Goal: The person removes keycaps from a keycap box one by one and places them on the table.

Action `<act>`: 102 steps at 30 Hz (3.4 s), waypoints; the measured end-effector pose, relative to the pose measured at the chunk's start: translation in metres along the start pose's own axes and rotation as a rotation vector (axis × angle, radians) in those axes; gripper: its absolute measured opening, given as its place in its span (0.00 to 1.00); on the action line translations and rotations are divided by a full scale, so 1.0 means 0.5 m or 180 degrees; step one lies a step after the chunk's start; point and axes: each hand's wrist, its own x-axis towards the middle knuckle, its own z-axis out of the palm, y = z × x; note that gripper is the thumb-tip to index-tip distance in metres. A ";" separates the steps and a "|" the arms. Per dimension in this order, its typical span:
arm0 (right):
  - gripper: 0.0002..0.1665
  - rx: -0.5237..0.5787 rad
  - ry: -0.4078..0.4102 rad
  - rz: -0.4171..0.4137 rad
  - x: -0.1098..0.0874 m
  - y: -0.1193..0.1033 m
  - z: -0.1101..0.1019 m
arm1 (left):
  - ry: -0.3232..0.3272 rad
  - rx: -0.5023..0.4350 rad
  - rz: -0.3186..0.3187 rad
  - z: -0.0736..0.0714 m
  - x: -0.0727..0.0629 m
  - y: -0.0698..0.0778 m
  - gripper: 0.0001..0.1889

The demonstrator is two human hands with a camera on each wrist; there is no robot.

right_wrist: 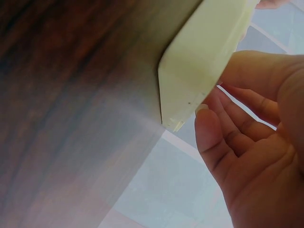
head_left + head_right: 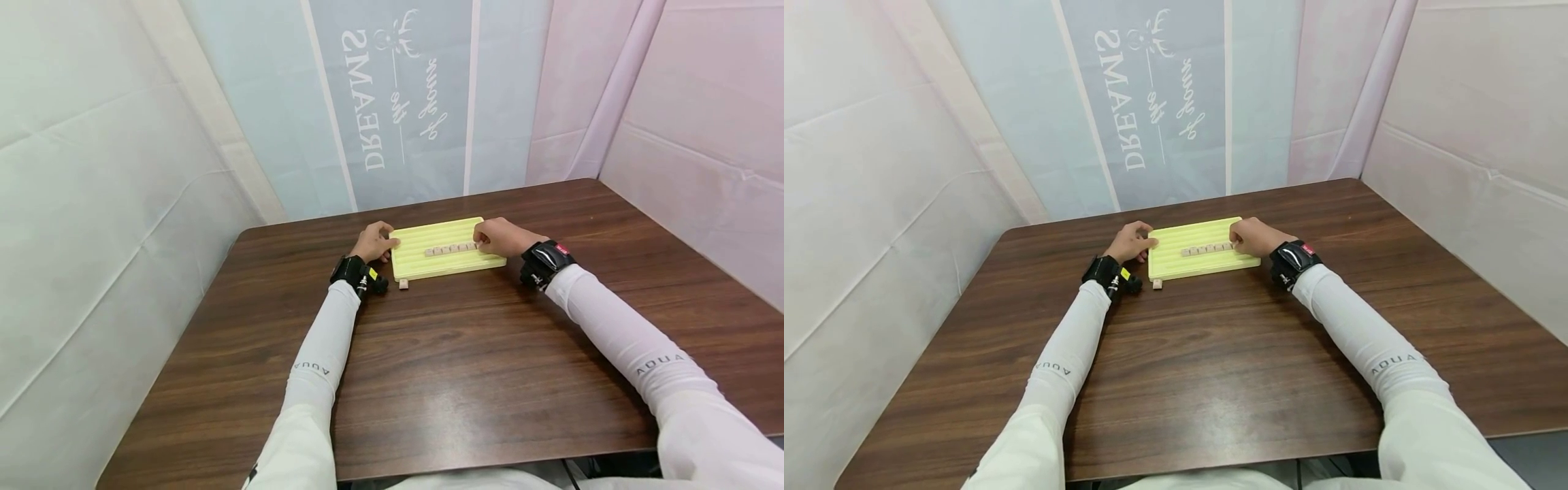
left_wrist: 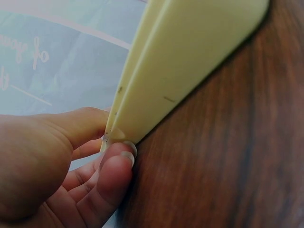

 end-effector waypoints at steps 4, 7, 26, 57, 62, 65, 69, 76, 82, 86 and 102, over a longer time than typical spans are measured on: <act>0.10 0.0001 -0.0006 0.0004 0.002 -0.001 -0.003 | 0.0015 -0.0011 0.0015 -0.002 -0.002 0.002 0.23; 0.11 0.0006 -0.0017 0.0000 0.002 -0.003 -0.006 | 0.0028 -0.0021 0.0017 -0.004 -0.002 0.002 0.23; 0.10 0.0031 -0.0018 0.0072 -0.004 0.001 -0.002 | 0.0045 0.0020 0.0014 0.003 -0.007 0.002 0.22; 0.11 -0.0058 -0.0018 0.0018 -0.031 -0.031 -0.063 | 0.0014 -0.0018 -0.0003 -0.004 -0.010 0.004 0.23; 0.11 -0.0089 -0.0012 0.0003 -0.034 -0.048 -0.074 | -0.0001 -0.0018 -0.0037 -0.002 -0.003 0.000 0.23; 0.12 -0.0105 -0.0017 -0.0005 -0.031 -0.056 -0.074 | -0.0007 -0.0031 -0.0032 -0.003 0.000 0.000 0.23; 0.12 -0.0060 -0.0034 -0.0072 -0.028 -0.068 -0.069 | 0.0002 -0.0039 -0.0030 -0.002 -0.001 0.002 0.23; 0.12 0.0020 0.0001 -0.0200 -0.020 -0.078 -0.056 | 0.0003 -0.0023 -0.0038 -0.002 -0.005 0.000 0.23; 0.12 0.0016 0.0012 -0.0202 -0.021 -0.085 -0.054 | -0.0018 -0.0034 -0.0045 -0.003 0.001 -0.005 0.23; 0.13 0.0014 0.0000 -0.0286 -0.022 -0.095 -0.050 | -0.0018 -0.0031 -0.0028 -0.001 0.004 -0.005 0.23; 0.10 0.0027 -0.0085 -0.0485 -0.003 -0.127 -0.030 | 0.0035 0.0001 0.0024 0.000 -0.009 0.004 0.23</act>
